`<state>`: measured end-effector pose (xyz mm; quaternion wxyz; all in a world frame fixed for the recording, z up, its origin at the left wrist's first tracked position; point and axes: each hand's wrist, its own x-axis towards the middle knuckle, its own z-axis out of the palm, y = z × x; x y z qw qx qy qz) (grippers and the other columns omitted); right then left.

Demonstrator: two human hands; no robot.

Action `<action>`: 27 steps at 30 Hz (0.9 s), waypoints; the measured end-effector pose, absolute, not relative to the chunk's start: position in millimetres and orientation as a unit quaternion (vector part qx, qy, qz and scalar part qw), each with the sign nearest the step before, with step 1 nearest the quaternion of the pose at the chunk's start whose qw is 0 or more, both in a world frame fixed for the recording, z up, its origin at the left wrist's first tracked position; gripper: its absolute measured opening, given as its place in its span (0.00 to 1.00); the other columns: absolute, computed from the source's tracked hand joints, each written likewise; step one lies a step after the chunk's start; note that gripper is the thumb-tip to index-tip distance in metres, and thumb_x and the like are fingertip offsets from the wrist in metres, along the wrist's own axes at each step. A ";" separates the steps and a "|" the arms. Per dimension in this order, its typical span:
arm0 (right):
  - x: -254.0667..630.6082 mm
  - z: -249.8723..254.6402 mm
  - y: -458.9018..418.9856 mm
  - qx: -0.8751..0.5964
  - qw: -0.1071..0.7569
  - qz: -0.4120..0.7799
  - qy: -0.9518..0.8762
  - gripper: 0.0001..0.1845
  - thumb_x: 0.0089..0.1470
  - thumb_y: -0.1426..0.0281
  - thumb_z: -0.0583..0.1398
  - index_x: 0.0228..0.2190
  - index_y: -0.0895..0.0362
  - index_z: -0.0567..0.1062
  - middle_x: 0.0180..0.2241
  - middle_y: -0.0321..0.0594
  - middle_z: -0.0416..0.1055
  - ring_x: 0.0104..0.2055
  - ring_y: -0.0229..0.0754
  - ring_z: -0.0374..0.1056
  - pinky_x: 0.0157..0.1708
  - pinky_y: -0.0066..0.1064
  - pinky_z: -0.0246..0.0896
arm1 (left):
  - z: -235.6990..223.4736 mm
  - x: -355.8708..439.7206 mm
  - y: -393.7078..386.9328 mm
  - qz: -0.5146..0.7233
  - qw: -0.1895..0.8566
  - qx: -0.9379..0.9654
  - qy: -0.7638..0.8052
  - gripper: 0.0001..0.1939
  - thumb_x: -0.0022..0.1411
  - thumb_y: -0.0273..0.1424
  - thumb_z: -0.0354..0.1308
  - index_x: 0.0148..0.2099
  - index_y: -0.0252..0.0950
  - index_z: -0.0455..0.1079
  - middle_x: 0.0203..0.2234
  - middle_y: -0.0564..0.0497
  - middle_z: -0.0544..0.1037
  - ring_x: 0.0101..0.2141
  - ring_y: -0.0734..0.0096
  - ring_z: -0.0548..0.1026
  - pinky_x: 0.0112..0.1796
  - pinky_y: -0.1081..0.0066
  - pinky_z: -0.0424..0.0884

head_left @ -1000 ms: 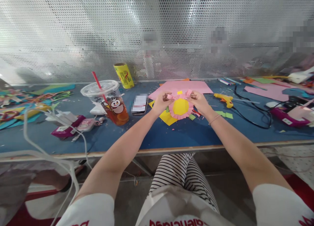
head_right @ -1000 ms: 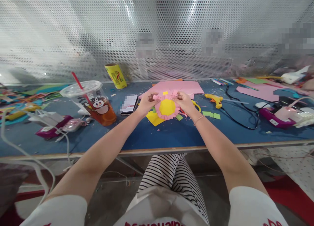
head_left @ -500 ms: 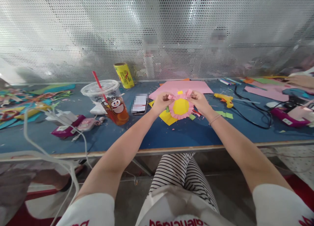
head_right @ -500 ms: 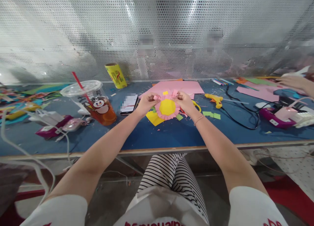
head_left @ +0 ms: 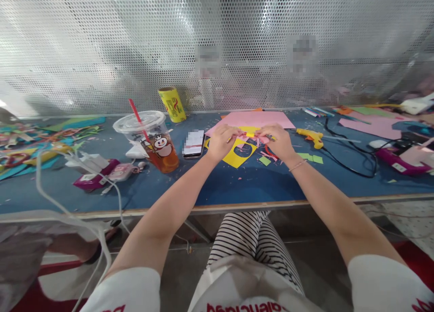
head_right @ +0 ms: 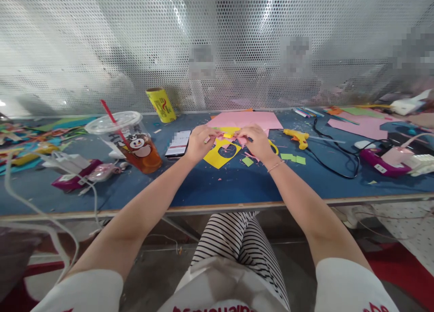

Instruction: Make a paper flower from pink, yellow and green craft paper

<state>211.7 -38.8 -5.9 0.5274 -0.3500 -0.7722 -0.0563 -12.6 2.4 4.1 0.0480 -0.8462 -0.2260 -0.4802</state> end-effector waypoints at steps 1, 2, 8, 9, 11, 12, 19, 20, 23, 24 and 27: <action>213.1 -8.0 -36.1 -0.344 0.516 -0.066 -0.781 0.05 0.52 0.69 0.58 0.26 0.52 0.73 0.33 0.37 0.76 0.40 0.42 0.69 0.45 0.40 0.61 | 1.5 -13.1 5.9 -0.465 0.057 -0.854 -0.226 0.08 0.59 0.24 0.50 0.33 0.37 0.70 0.34 0.50 0.79 0.38 0.70 0.75 0.44 0.64 0.67; 214.4 -10.6 -33.1 -0.341 0.503 -0.072 -0.791 0.06 0.53 0.70 0.58 0.25 0.52 0.73 0.33 0.37 0.76 0.40 0.41 0.69 0.45 0.40 0.61 | -2.1 -13.2 9.8 -0.451 0.061 -0.862 -0.224 0.08 0.59 0.24 0.50 0.33 0.37 0.70 0.34 0.50 0.79 0.38 0.70 0.75 0.44 0.64 0.68; 218.0 -24.1 -20.9 -0.340 0.427 -0.083 -0.834 0.10 0.53 0.75 0.55 0.25 0.53 0.74 0.34 0.37 0.77 0.40 0.41 0.69 0.45 0.39 0.60 | -21.6 -13.6 26.7 -0.455 0.023 -0.859 -0.234 0.08 0.57 0.23 0.51 0.31 0.35 0.71 0.34 0.48 0.79 0.37 0.70 0.75 0.41 0.68 0.70; 218.4 -25.0 -20.0 -0.334 0.421 -0.084 -0.839 0.10 0.53 0.74 0.55 0.25 0.54 0.74 0.34 0.38 0.77 0.40 0.41 0.69 0.44 0.39 0.60 | -22.2 -14.1 27.5 -0.451 0.020 -0.861 -0.235 0.08 0.57 0.23 0.51 0.32 0.35 0.72 0.33 0.48 0.79 0.37 0.71 0.75 0.41 0.68 0.70; 219.3 -26.0 -18.5 -0.323 0.413 -0.087 -0.847 0.10 0.54 0.74 0.55 0.25 0.54 0.74 0.34 0.38 0.77 0.39 0.41 0.69 0.44 0.39 0.60 | -21.6 -15.1 27.9 -0.432 0.016 -0.869 -0.242 0.10 0.56 0.22 0.52 0.34 0.36 0.73 0.33 0.49 0.79 0.37 0.71 0.75 0.41 0.68 0.70; 219.9 -26.3 -17.9 -0.319 0.407 -0.087 -0.851 0.10 0.54 0.74 0.54 0.25 0.54 0.74 0.33 0.39 0.77 0.39 0.41 0.69 0.44 0.39 0.60 | -21.1 -15.5 27.9 -0.415 0.014 -0.877 -0.244 0.11 0.55 0.21 0.52 0.36 0.36 0.74 0.33 0.49 0.79 0.37 0.71 0.75 0.41 0.68 0.70; 221.1 -29.9 -14.5 -0.300 0.339 -0.070 -0.889 0.12 0.52 0.78 0.53 0.26 0.55 0.75 0.33 0.39 0.76 0.37 0.41 0.69 0.43 0.39 0.60 | -25.0 -15.7 31.6 -0.276 0.006 -0.928 -0.252 0.15 0.54 0.22 0.51 0.40 0.39 0.75 0.34 0.52 0.80 0.37 0.71 0.75 0.42 0.69 0.69; 220.9 -30.7 -14.4 -0.300 0.328 -0.065 -0.894 0.12 0.51 0.79 0.53 0.27 0.55 0.75 0.33 0.40 0.76 0.37 0.41 0.69 0.43 0.38 0.60 | -25.8 -15.7 31.9 -0.258 0.006 -0.932 -0.254 0.15 0.55 0.22 0.50 0.39 0.39 0.76 0.34 0.51 0.80 0.37 0.71 0.75 0.42 0.69 0.69; 221.0 -33.2 -14.2 -0.308 0.292 -0.043 -0.905 0.13 0.48 0.81 0.53 0.26 0.56 0.75 0.32 0.40 0.75 0.37 0.41 0.68 0.42 0.37 0.61 | -25.9 -15.6 30.9 -0.207 -0.003 -0.945 -0.255 0.14 0.55 0.23 0.50 0.37 0.39 0.76 0.34 0.50 0.79 0.38 0.70 0.75 0.43 0.69 0.68; 221.3 -34.2 -14.0 -0.313 0.284 -0.035 -0.906 0.14 0.48 0.81 0.53 0.26 0.56 0.76 0.32 0.40 0.74 0.37 0.41 0.67 0.42 0.36 0.61 | -25.4 -15.5 30.0 -0.191 -0.013 -0.948 -0.253 0.14 0.54 0.23 0.51 0.37 0.39 0.76 0.34 0.50 0.79 0.38 0.70 0.75 0.43 0.70 0.68; 222.1 -36.4 -13.3 -0.326 0.281 -0.011 -0.902 0.14 0.46 0.82 0.53 0.27 0.56 0.76 0.33 0.41 0.74 0.38 0.41 0.67 0.42 0.36 0.61 | -23.1 -15.4 27.0 -0.161 -0.056 -0.955 -0.242 0.17 0.51 0.20 0.50 0.38 0.39 0.76 0.33 0.51 0.79 0.36 0.72 0.75 0.42 0.71 0.69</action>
